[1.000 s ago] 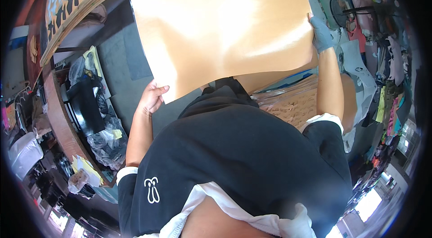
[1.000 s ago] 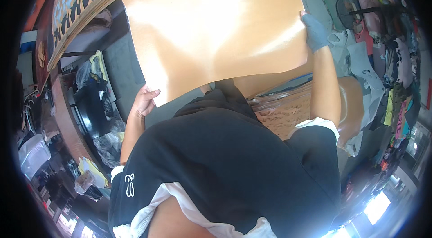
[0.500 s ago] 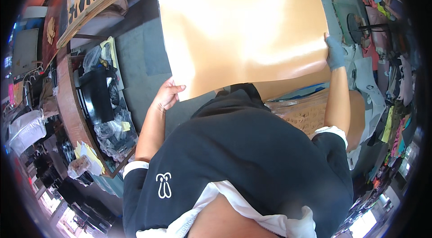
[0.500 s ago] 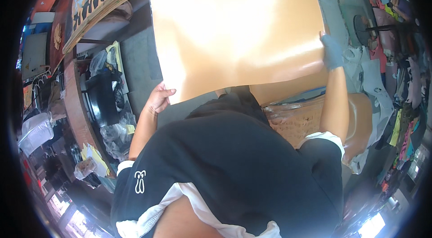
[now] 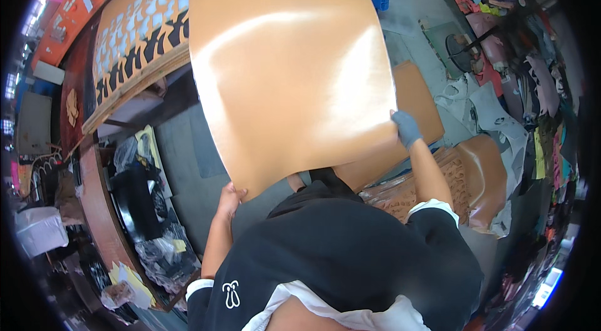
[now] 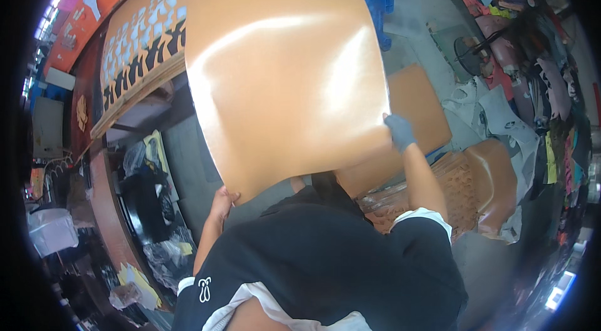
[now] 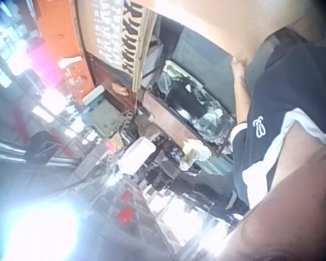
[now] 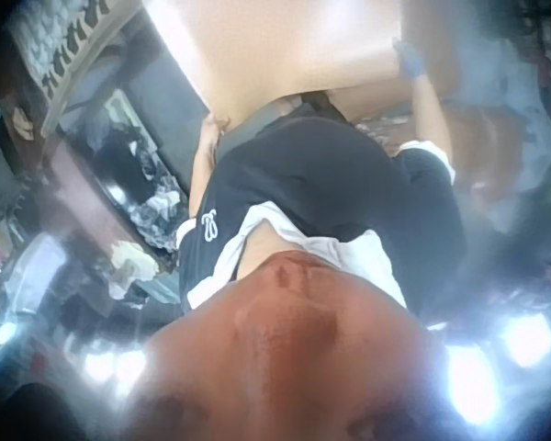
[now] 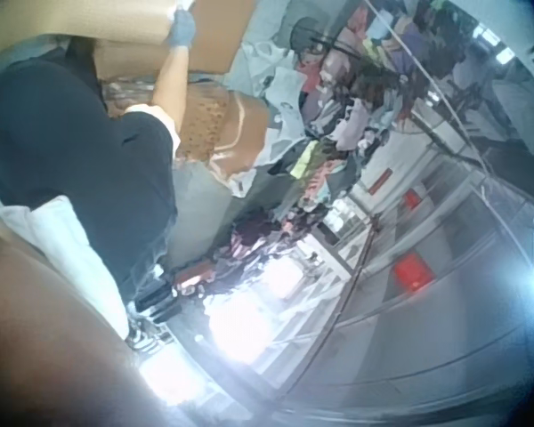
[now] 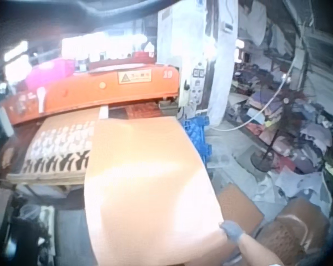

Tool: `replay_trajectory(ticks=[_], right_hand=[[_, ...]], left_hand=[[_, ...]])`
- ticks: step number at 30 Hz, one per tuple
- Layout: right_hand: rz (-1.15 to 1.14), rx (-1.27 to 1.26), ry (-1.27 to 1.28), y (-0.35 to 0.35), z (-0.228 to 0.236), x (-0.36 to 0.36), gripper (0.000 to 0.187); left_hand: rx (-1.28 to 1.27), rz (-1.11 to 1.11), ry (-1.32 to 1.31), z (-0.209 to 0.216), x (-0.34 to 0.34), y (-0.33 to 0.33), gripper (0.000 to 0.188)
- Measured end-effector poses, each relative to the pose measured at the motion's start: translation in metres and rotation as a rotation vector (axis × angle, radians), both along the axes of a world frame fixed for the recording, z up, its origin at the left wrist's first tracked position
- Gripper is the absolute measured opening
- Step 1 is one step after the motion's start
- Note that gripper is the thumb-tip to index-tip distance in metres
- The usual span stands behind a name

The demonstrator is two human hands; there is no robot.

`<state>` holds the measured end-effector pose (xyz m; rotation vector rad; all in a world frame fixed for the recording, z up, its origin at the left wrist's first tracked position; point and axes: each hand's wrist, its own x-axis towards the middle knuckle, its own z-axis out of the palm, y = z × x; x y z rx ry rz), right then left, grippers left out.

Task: The person removes cut-out shapes from a sheet of tan material on a worktable, stacks them, and then retrieves a new sheet to continue the process. The person handles the cut pieces and sheets by hand, organizing them on the table.

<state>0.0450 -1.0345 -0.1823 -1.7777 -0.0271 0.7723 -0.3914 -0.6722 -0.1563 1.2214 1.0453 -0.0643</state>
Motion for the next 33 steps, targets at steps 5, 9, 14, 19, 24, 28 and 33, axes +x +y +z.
replay_trajectory(ticks=[5,9,14,19,24,28,33], right_hand=[[-0.023,-0.018,-0.002,-0.001,-0.037,-0.042,0.037],[-0.007,-0.036,0.057,-0.007,-0.058,-0.069,0.036],[0.136,-0.203,0.017,-0.017,-0.068,-0.094,0.033],[0.076,-0.193,0.122,-0.028,-0.072,-0.119,0.034],[0.064,-0.185,0.201,-0.043,-0.081,-0.137,0.035],[0.018,-0.071,0.201,-0.054,-0.08,-0.153,0.034],[-0.09,0.036,0.221,-0.062,-0.054,-0.17,0.028]], left_hand=[[0.042,0.001,0.044,-0.016,-0.016,-0.004,0.03],[0.055,-0.026,0.061,-0.036,-0.036,-0.009,0.027],[-0.049,0.013,0.093,-0.061,-0.06,-0.013,0.025],[-0.094,-0.013,0.183,-0.059,-0.067,-0.022,0.025],[-0.174,0.106,0.157,-0.042,-0.055,-0.037,0.02],[-0.049,-0.052,0.232,-0.032,-0.047,-0.041,0.022],[-0.04,-0.101,0.239,-0.035,-0.052,-0.056,0.023]])
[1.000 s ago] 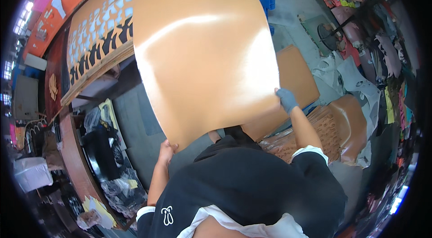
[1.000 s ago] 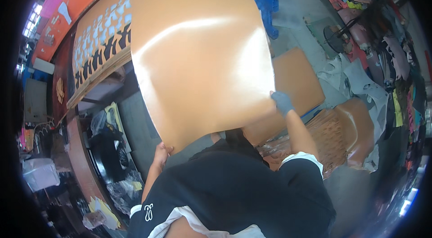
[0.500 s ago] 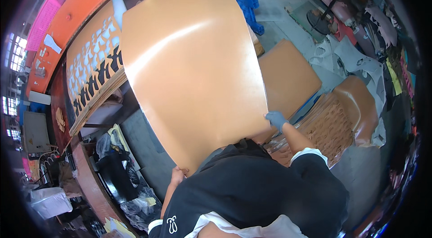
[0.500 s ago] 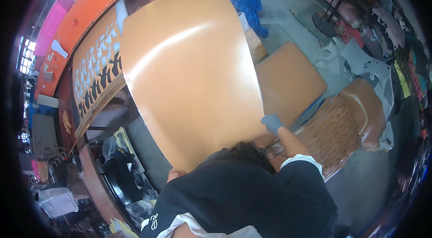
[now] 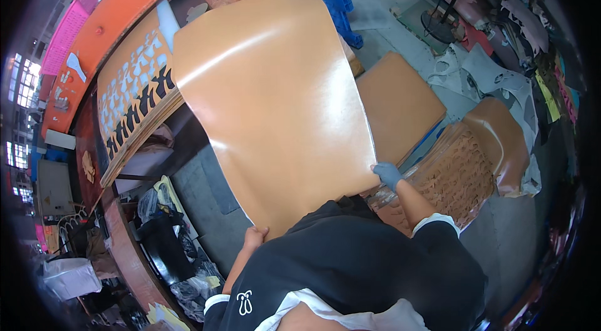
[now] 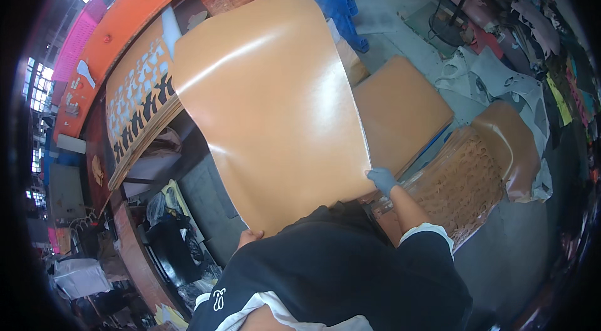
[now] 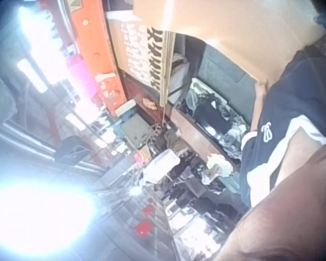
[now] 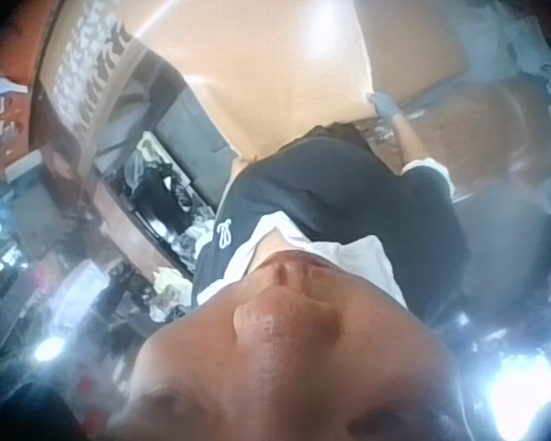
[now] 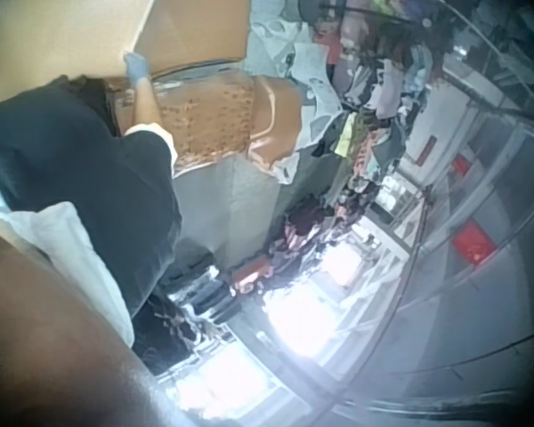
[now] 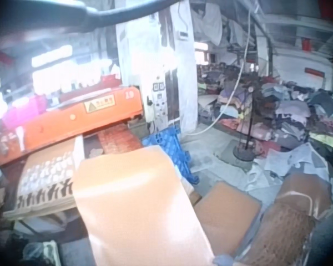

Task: The person removes cut-out shapes from a sheet of tan material on a worktable, stacks them, and then retrieves a new sheet to continue the process. The person handles the cut pieces and sheets by hand, organizing them on the table.

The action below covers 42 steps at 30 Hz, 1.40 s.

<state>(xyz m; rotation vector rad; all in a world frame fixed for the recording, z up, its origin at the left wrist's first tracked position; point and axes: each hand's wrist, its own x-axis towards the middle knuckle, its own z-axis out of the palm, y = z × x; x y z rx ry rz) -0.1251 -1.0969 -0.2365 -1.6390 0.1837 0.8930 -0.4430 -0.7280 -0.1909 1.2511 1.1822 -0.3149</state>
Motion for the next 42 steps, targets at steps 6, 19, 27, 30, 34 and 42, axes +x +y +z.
replay_trajectory(ticks=[6,19,27,30,34,42], right_hand=[[0.065,-0.026,0.102,-0.024,-0.006,-0.008,0.029],[0.303,-0.289,-0.235,-0.087,-0.056,-0.051,0.032],[0.284,-0.505,-0.292,-0.113,-0.062,-0.063,0.038],[0.195,-0.472,-0.371,-0.129,-0.052,-0.053,0.038],[-0.152,-0.232,-0.198,-0.138,-0.028,-0.025,0.033],[-0.763,0.11,-0.356,-0.155,0.056,0.049,0.039]], left_hand=[[0.147,-0.199,0.005,-0.021,-0.013,-0.024,0.021],[0.19,-0.464,0.082,-0.003,0.031,-0.078,0.022],[0.187,-0.399,-0.181,0.006,0.078,-0.096,0.016],[0.361,-0.551,-0.051,0.036,0.133,-0.088,0.016],[0.388,-0.919,-0.258,0.088,0.217,-0.078,0.019],[-0.032,-0.133,-0.505,0.182,0.341,-0.029,0.027]])
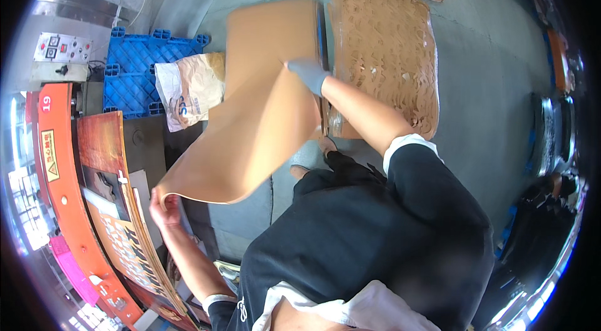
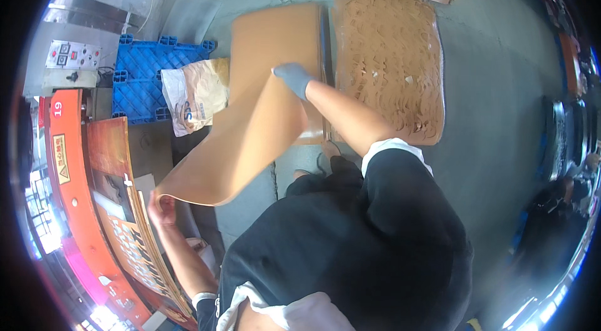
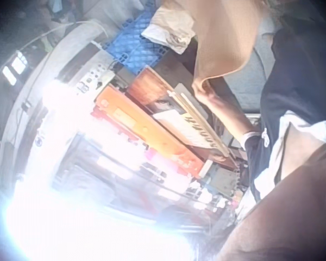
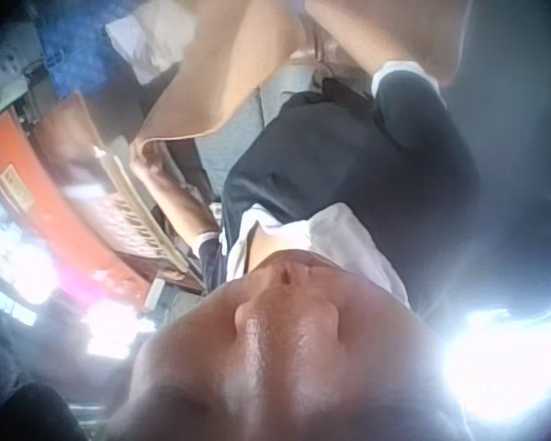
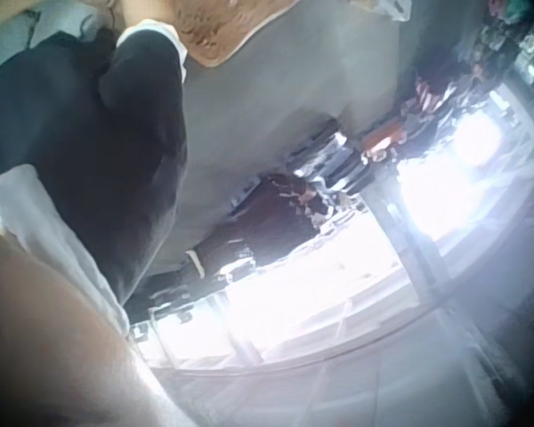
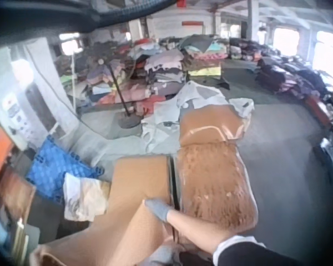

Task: The person removes cut-out shapes from a sheet of tan material on a worktable, stacks them, and then retrieves a new sheet to continue the process. The person handles the cut pieces and sheets by hand, organizing them on the table.

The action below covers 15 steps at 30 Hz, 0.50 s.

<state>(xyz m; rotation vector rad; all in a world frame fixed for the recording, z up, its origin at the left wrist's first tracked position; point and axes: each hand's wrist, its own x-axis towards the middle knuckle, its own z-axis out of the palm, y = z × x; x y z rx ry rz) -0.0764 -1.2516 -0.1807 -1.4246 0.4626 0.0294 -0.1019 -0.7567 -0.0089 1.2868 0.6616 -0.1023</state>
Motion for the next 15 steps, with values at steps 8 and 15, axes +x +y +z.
replay_trajectory(ticks=[8,15], right_hand=[[0.059,0.713,-0.083,-0.074,0.157,-0.081,0.035],[0.095,0.618,-0.052,-0.078,0.177,-0.126,0.031]], left_hand=[[-0.182,-0.388,-0.62,0.166,-0.04,0.01,0.034],[-0.124,-0.145,-0.474,0.167,-0.074,-0.007,0.026]])
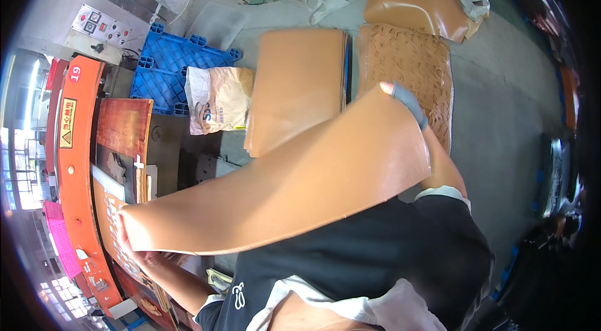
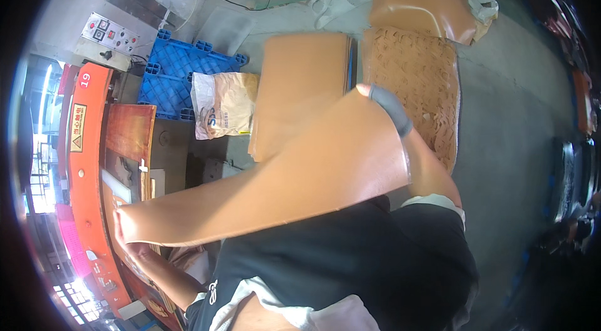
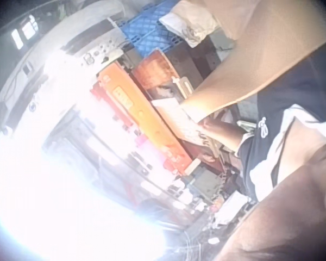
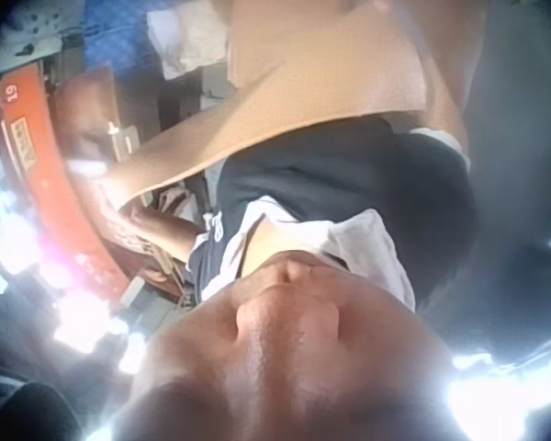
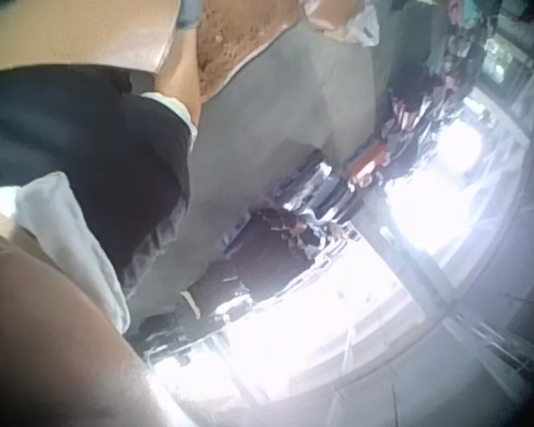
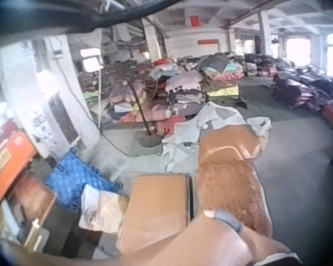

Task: The person removes cut-out shapes from a sheet of tan material on a worktable, stacks them, and then retrieves a new sheet to continue the process. The person handles the cut pieces and sheets by hand, organizing them on the table.

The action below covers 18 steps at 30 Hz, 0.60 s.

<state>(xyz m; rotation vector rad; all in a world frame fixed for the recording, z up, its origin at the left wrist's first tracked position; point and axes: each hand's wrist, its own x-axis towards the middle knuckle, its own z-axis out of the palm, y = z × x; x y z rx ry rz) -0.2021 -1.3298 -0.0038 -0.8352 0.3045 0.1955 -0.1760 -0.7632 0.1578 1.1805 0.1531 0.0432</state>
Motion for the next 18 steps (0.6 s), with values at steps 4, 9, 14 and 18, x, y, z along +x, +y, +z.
replay_trajectory(ticks=[4,9,14,18], right_hand=[[0.032,-0.162,0.18,0.009,-0.023,0.028,0.027],[-0.034,-0.159,0.157,0.005,-0.044,0.134,0.02],[-0.21,-0.034,-0.066,-0.047,0.006,0.283,0.018],[-0.311,-0.17,-0.244,-0.073,0.073,0.288,0.019]], left_hand=[[-0.054,-0.058,0.189,-0.038,0.035,0.013,0.026],[-0.04,-0.231,0.151,-0.077,0.158,0.008,0.027],[-0.032,-0.234,0.08,-0.06,0.303,0.014,0.023],[-0.057,-0.435,-0.219,-0.012,0.366,0.031,0.031]])
